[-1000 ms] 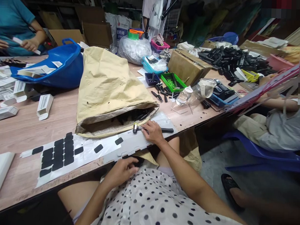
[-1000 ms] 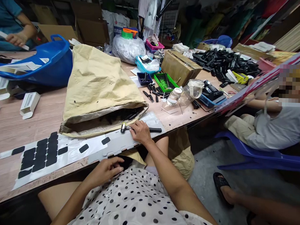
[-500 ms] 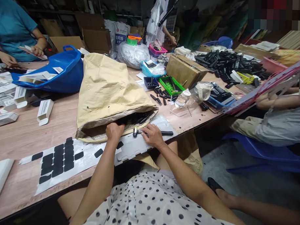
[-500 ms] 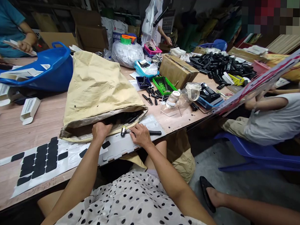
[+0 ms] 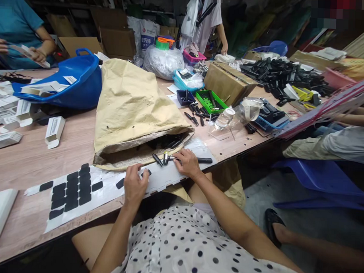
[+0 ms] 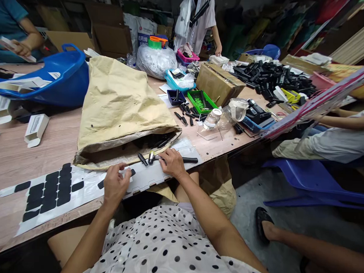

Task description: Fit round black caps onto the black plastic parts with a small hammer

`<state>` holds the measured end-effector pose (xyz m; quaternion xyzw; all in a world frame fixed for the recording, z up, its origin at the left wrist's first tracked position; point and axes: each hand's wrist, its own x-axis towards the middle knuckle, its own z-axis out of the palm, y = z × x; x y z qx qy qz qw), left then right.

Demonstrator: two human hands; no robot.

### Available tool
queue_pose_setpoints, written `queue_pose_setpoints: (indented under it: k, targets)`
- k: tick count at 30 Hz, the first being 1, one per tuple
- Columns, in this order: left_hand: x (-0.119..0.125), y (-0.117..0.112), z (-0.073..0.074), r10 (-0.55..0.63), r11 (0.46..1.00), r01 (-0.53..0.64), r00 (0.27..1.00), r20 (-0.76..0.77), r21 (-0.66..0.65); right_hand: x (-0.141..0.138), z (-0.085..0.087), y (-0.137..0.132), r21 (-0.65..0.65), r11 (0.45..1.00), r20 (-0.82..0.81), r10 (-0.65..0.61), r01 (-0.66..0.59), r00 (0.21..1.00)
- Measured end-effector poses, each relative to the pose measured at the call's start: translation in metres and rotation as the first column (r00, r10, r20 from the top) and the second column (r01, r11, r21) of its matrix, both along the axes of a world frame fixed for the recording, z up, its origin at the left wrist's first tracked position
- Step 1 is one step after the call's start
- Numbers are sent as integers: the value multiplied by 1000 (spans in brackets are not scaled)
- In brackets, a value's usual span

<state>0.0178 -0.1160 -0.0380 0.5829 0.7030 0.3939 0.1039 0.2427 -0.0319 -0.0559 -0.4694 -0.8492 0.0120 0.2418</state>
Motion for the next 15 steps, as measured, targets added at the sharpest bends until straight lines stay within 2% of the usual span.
queue_pose_setpoints:
  k: [3, 7, 11, 15]
  targets:
    - [27, 2, 0, -53, 999, 53, 998, -30, 5, 0, 1, -1, 3, 1000, 2, 4, -4, 1000]
    - [48, 28, 7, -22, 991, 9, 995, -94, -136, 0, 2, -2, 9, 1000, -5, 7, -7, 1000]
    - [46, 52, 11, -42, 967, 1, 987, -156, -254, -1, 3, -3, 5, 1000, 0, 16, -16, 1000]
    - [35, 57, 4, -113, 952, 83, 990, -86, -294, -1, 4, -3, 1, 1000, 0, 14, -14, 1000]
